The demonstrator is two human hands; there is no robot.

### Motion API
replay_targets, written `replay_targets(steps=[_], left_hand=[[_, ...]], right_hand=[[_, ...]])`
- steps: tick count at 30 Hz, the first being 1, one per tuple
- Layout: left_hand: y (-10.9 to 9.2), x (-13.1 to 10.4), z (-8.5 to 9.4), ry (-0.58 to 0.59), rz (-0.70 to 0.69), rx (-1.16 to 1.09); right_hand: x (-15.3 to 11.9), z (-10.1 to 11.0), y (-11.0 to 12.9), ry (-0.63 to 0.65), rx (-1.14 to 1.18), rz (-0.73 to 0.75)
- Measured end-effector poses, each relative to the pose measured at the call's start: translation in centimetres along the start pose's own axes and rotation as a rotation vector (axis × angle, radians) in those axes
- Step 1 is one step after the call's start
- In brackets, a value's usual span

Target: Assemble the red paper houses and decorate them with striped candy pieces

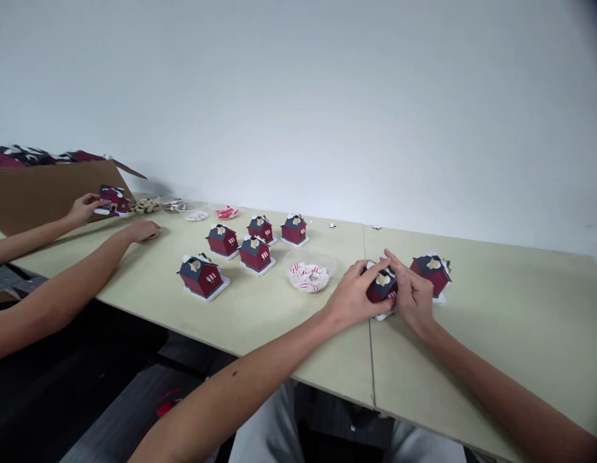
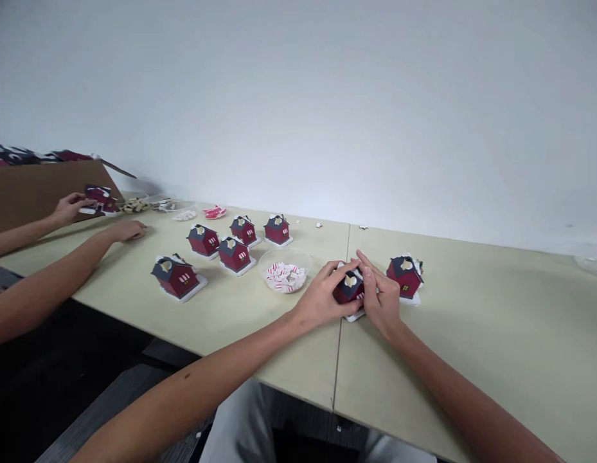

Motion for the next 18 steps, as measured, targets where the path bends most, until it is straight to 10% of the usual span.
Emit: replay_targets(steps=[12, 15, 18], left_hand=[[-4.0, 1.7, 3.0, -0.095, -0.096, -0.033], [-6.0, 1.4, 6.6, -0.163, -0.170, 0.010], [-7.1, -0.4, 13.8, -0.351, -0.167, 0.111]], right_hand=[[1.8, 2.6, 1.7, -0.008, -0.083, 0.180], [2.5, 5.5, 1.6, -0.123, -0.270, 0.270], [2.9, 8.6, -0.7, -0.150, -0.447, 0.185]])
Point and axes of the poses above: each hand's wrist, its own x-axis towards the middle knuckle, its own z-axis out of the back of the hand, y = z × x, the point moved 5 cm from there along x, towards the middle knuckle, and after that the axes turned 9 degrees about y, right-handed, at the moved point
